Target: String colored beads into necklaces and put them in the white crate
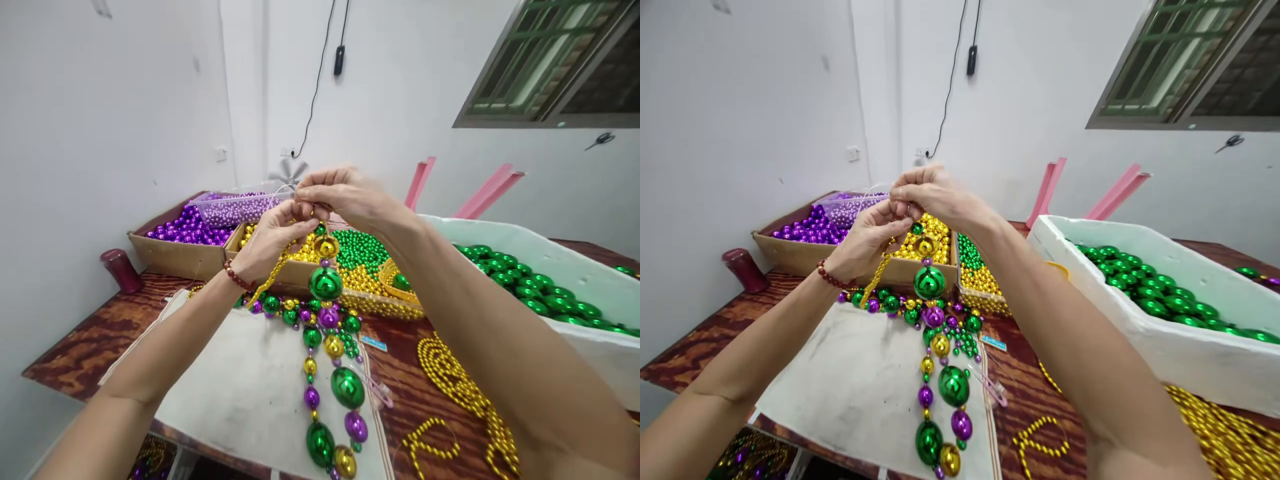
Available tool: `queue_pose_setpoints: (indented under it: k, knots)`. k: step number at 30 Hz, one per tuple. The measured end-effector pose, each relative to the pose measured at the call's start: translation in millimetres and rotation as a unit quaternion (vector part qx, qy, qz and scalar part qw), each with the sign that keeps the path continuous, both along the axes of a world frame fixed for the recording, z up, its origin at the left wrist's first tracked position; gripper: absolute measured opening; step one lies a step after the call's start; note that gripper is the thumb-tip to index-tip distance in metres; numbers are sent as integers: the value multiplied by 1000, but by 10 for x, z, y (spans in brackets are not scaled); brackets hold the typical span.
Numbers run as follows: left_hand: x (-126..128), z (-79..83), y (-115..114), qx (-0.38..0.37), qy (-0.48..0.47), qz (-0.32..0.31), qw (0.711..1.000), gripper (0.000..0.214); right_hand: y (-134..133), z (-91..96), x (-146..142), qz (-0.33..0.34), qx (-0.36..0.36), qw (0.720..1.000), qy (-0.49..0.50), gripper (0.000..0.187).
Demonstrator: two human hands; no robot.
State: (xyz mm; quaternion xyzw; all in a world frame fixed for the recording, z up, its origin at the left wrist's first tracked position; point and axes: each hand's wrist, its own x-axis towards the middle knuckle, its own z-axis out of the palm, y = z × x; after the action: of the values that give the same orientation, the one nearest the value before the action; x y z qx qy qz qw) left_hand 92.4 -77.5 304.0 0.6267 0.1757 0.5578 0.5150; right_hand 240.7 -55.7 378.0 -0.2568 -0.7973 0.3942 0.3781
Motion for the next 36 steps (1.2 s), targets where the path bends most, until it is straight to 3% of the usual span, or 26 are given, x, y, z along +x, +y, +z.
queue_pose_setpoints:
  k: [8,13,18,22,27,30,34,36]
  knots:
    - [-173,-774,-75,-140,72,-8,987,19,60,-855,-72,29,-105,993,-40,18]
    - [-227,-1200,-160,-227,57,50,971,26,151,-1422,-202,17,-213,977,5,16]
    - [-321,-1593,-193,-309,43,109,944,38,244,-1962,-335,-21,-339,934,106,15]
    - [-417,-1851,-209,-354,30,119,927,37,281,-2382,-421,-88,-452,872,166,18]
    - [-537,-2066,-206,-365,51,152,917,29,230,-2702,-342,-149,-504,829,190,21]
    - [-583,-2123,-195,-339,82,163,923,25,101,-2681,-247,-163,-473,843,198,24]
    - [-589,-2108,-194,-330,91,146,928,24,-337,-2519,-279,-148,-339,909,189,15]
    - [-586,-2069,-207,-335,87,140,928,24,-646,-2530,-375,-138,-251,947,145,12]
